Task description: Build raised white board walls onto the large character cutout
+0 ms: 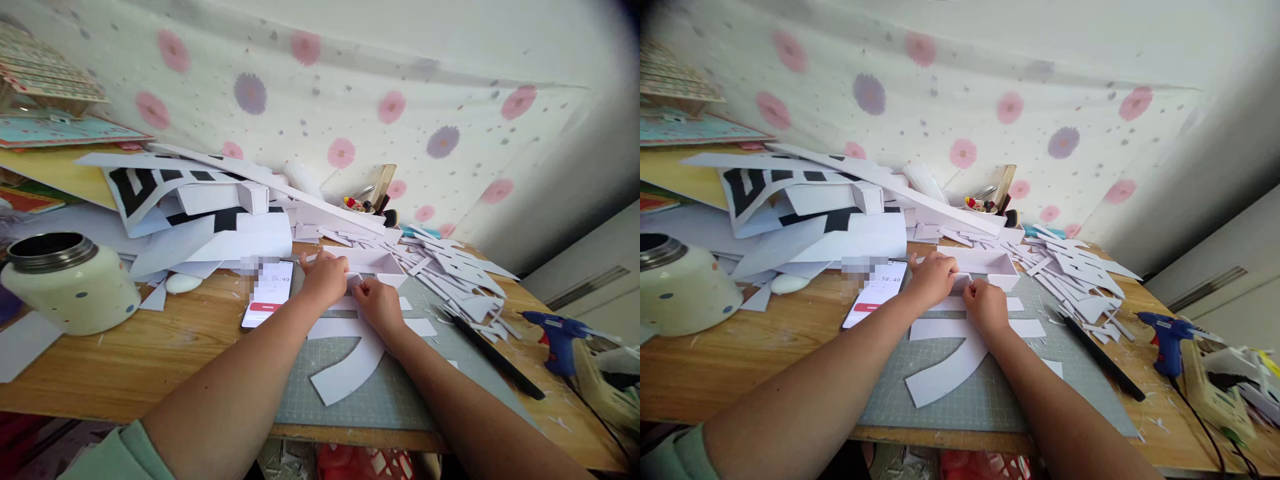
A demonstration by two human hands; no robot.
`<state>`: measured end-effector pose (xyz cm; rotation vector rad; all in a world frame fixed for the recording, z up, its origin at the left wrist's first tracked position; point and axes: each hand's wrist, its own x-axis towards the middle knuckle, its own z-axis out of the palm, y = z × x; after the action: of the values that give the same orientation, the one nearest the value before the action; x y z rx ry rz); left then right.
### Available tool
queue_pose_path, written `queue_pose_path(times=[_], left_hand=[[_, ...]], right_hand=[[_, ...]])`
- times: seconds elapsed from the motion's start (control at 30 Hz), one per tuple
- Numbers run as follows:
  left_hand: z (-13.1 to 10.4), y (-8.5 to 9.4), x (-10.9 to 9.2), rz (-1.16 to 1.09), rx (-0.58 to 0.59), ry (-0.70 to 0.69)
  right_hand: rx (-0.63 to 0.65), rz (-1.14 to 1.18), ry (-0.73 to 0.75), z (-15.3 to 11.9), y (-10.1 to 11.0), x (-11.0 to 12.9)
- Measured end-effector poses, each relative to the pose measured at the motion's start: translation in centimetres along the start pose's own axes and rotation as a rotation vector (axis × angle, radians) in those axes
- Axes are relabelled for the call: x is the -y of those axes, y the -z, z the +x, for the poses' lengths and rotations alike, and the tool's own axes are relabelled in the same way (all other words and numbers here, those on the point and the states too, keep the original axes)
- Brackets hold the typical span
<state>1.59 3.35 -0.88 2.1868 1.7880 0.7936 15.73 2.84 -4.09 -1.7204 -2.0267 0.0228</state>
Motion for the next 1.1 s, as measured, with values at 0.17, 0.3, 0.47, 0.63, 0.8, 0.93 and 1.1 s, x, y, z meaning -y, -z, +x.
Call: queue_pose_path(times=[0.17, 0.3, 0.47, 0.63, 0.8, 0.93, 1.1], left_hand=[[0.10, 0.05, 0.04, 0.011, 0.012, 0.004], [0.26, 0.00, 0.10, 0.018, 0.023, 0.011], [0.30, 0.03, 0.02, 0.031, 0.033, 0.008], [0.36, 0.10, -0.09, 0.043, 0.046, 0.011], [0.52, -0.14, 0.08, 0.046, 0.039, 0.003], [0.50, -0.28, 0.17, 0.049, 0.026, -0.001], [0.43, -0.26, 0.21, 0.050, 0.015, -0.001]], right_hand=[[-0.017, -0.010, -0.009, 0.10, -0.17, -0.03], [-0.020, -0.013, -0.007, 0.11, -0.24, -0.09], [-0.013, -0.015, -0.001, 0.14, -0.23, -0.09], [-0.003, -0.017, -0.003, 0.27, -0.29, -0.13], [0.000, -0.021, 0.001, 0.31, -0.41, -0.20], [0.000, -0.021, 0.006, 0.31, -0.45, -0.21], [-0.003, -0.020, 0.002, 0.29, -0.43, -0.17]])
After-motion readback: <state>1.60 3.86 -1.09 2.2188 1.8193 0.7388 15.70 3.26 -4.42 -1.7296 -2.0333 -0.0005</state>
